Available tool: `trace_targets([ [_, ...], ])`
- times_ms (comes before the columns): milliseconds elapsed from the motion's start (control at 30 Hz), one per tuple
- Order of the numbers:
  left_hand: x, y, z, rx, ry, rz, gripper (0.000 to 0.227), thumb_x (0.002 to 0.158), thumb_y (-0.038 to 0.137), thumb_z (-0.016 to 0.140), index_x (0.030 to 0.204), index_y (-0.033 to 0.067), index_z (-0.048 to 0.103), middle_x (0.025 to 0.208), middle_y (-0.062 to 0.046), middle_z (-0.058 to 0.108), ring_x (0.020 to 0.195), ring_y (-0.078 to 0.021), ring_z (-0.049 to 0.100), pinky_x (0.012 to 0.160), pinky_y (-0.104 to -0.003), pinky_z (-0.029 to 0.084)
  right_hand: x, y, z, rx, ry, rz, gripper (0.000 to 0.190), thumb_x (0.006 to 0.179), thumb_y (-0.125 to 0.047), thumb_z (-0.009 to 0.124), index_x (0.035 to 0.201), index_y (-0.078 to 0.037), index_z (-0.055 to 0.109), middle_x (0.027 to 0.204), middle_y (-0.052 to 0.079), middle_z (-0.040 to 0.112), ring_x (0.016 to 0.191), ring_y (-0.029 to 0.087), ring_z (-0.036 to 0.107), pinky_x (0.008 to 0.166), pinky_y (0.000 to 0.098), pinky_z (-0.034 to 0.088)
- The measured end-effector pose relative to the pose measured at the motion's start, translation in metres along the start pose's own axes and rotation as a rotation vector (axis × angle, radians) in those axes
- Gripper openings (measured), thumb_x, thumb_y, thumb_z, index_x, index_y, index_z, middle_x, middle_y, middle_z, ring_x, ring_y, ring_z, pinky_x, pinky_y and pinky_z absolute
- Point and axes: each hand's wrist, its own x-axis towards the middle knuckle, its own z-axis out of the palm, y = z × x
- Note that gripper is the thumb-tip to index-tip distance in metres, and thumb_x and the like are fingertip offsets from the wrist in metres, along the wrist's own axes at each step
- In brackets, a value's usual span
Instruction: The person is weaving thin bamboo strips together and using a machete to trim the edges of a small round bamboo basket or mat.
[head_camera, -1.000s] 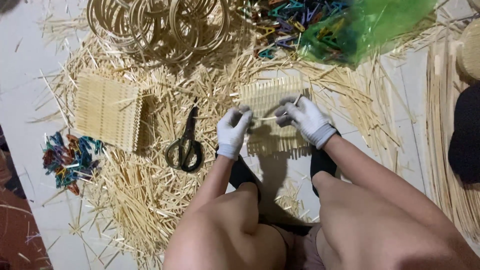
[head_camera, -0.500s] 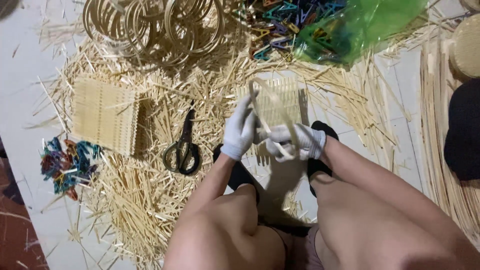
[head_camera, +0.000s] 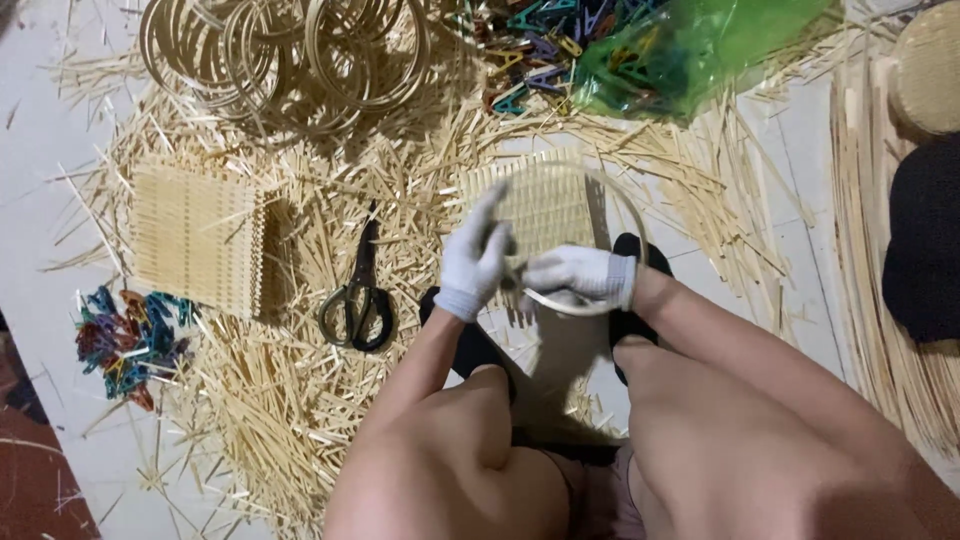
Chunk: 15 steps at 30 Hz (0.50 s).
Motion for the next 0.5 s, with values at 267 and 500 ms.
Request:
trace_targets([
  [267,-0.009,-0.018,-0.025,0.377,0.291,-0.2,0.069,0.099,0.005,0.053,0.162,0.0243,0.033,0.074,-0.011,0.072,0.066,-0.014,0.069,0.069,-0.032,0.059,-0.042,-0.039,-0.017,0.081,0.454,-0.387,0.039,0.104,-0.024,0.055,0.136,-0.002,0.061,0.107,0.007,0.073,0.077,0.01,0.062,0.067,0.0246,0.054],
  [500,-0.017,-0.043,-0.02,0.461,0.353,0.011,0.039,0.102,0.014,0.067,0.14,0.0099,0.06,0.093,-0.009,0.074,0.078,-0.0139,0.071,0.071,-0.032,0.058,-0.024,-0.019,-0.027,-0.296,0.819,-0.475,0.034,0.097,-0.016,0.066,0.127,-0.001,0.065,0.101,0.009,0.073,0.082,0.011,0.066,0.07,0.027,0.053],
])
